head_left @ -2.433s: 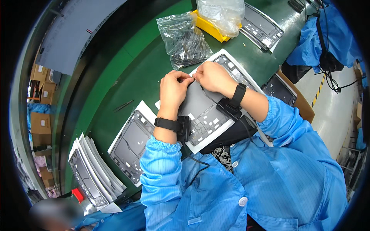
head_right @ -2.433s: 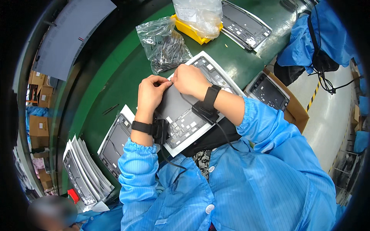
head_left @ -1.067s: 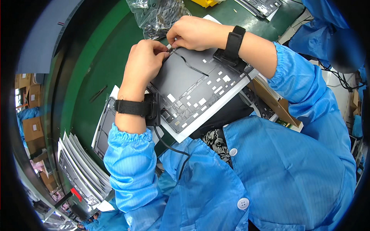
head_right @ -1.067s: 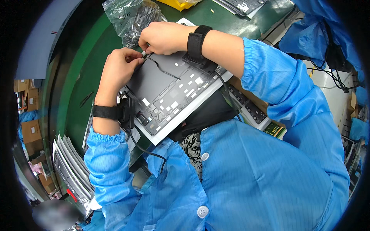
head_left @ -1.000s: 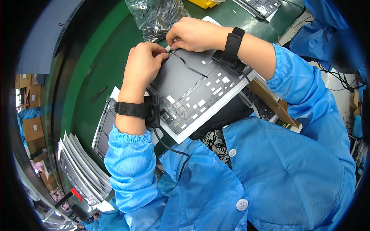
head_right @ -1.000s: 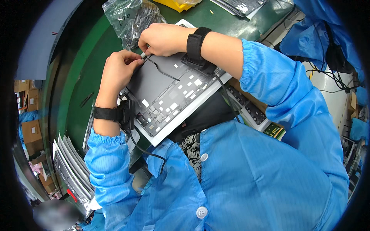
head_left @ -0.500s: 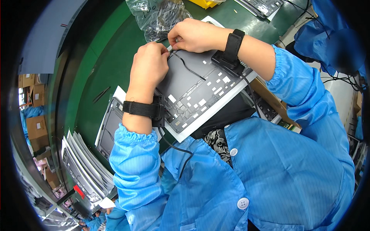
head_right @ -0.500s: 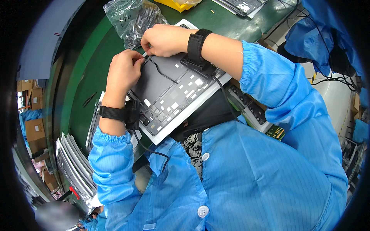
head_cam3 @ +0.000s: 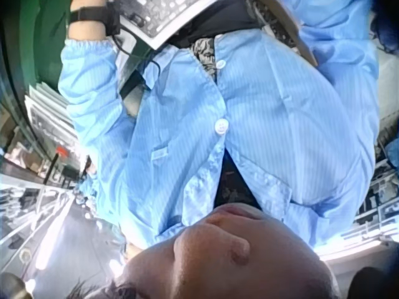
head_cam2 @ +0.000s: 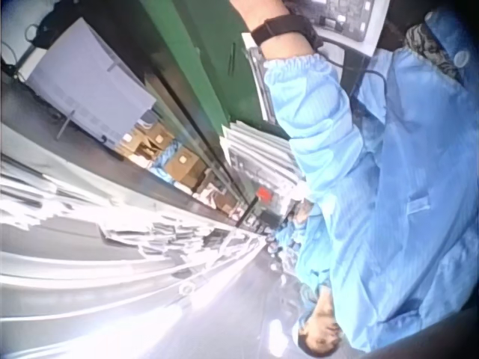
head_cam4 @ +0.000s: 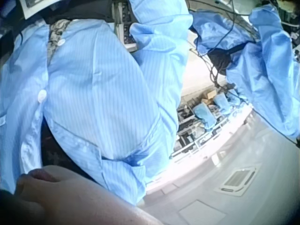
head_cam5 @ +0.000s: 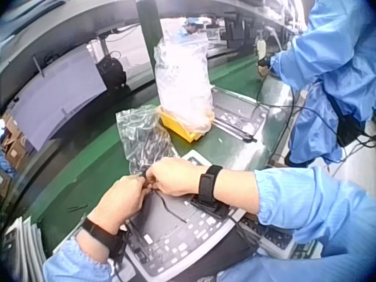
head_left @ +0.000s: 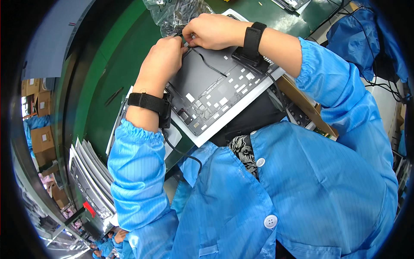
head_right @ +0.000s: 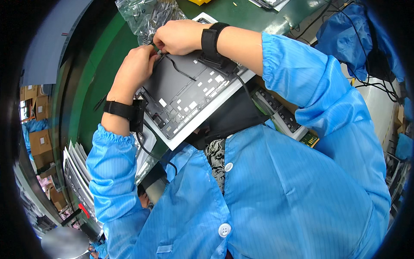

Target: Assembling internal frames and electronic components of tablet devices on an assembly line.

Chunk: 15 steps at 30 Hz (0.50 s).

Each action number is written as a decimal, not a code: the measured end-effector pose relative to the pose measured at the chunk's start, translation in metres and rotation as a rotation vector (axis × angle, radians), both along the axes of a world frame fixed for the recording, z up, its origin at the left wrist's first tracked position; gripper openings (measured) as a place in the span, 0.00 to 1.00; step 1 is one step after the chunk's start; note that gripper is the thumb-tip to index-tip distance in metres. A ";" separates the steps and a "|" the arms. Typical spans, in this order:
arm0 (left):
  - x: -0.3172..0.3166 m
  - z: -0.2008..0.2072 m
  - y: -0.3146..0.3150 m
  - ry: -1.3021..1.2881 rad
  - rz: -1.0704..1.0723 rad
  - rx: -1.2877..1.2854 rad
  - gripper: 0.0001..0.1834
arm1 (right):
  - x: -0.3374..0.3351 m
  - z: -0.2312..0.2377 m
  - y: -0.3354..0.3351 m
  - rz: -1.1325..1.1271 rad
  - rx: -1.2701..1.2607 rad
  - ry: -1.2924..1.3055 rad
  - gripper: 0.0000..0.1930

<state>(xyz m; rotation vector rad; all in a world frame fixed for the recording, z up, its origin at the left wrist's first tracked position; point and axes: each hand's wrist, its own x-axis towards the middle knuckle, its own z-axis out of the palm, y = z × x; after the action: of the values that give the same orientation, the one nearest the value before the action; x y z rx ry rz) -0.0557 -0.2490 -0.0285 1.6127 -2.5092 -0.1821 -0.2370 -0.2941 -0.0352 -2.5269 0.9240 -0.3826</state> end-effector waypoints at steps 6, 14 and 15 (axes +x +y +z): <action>0.011 0.001 0.007 0.215 -0.004 0.067 0.07 | 0.000 -0.004 -0.002 -0.005 0.038 -0.001 0.08; 0.005 0.002 0.012 0.203 0.058 0.025 0.06 | 0.000 -0.005 0.000 -0.013 0.036 -0.010 0.07; 0.006 0.003 0.012 0.192 0.044 0.021 0.06 | 0.000 -0.005 0.000 -0.009 0.030 -0.015 0.08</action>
<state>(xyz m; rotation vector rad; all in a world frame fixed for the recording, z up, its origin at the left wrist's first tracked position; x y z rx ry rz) -0.0498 -0.2368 -0.0254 1.5750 -2.3336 -0.3421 -0.2373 -0.2938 -0.0401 -2.4900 0.9284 -0.3870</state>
